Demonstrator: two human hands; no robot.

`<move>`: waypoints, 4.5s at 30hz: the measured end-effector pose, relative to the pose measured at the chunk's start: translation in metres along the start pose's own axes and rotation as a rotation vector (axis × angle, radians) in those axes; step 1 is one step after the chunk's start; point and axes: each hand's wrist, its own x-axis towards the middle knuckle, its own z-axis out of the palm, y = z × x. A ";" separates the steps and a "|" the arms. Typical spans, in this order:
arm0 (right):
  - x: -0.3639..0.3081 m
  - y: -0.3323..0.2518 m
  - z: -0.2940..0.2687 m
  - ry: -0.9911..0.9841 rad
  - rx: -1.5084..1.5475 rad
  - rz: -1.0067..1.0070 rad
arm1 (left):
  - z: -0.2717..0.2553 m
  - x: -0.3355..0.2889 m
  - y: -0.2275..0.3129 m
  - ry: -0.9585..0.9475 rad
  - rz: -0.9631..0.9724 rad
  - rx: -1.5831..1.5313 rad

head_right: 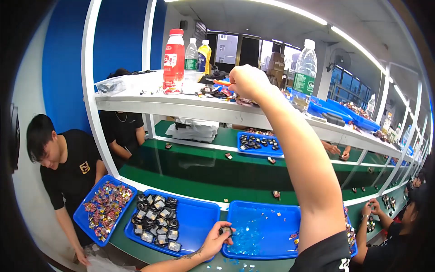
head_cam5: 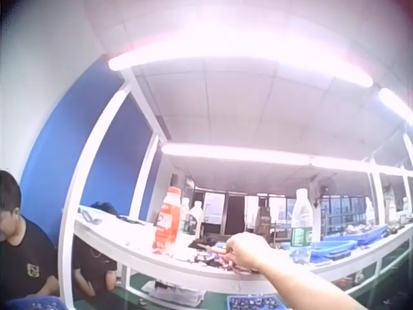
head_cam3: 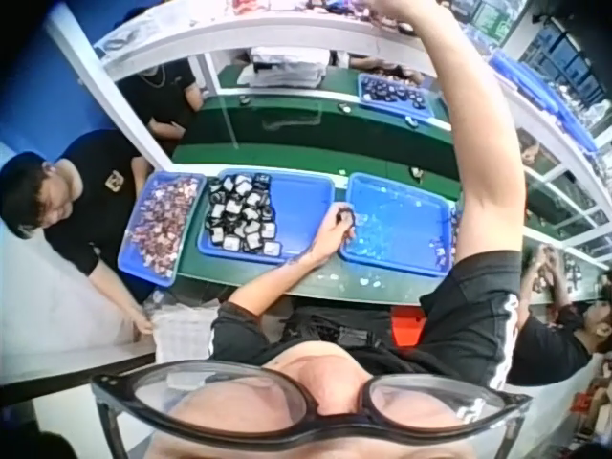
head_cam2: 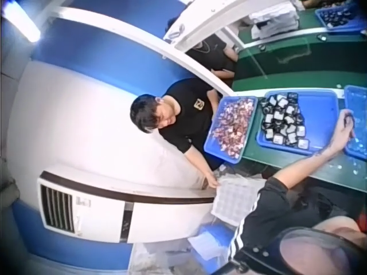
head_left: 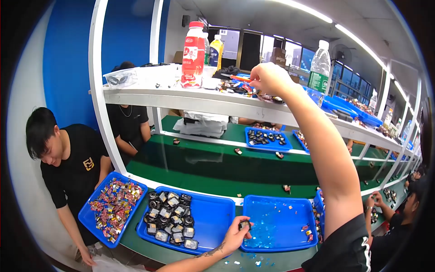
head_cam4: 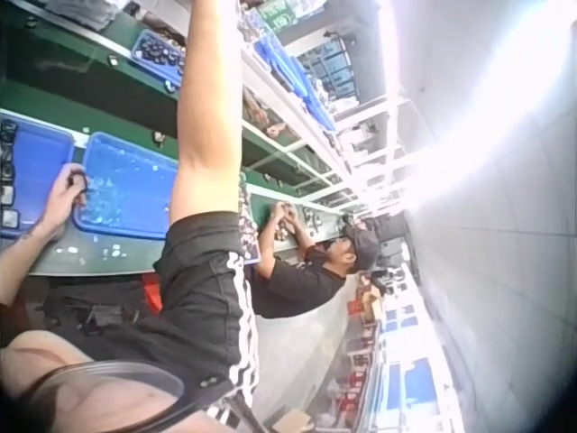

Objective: The recorder is manually assembling small electronic components, placing parts into device frames on an assembly line.

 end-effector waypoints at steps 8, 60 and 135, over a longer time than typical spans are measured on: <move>-0.026 0.024 0.003 0.349 -0.098 -0.074 | 0.013 -0.002 0.006 -0.078 -0.058 -0.021; -0.419 -0.112 0.137 0.190 1.144 0.736 | 0.020 -0.011 0.028 -0.075 0.205 0.506; -0.403 -0.109 0.121 -0.130 1.304 0.827 | 0.021 -0.007 0.034 -0.110 0.056 -0.059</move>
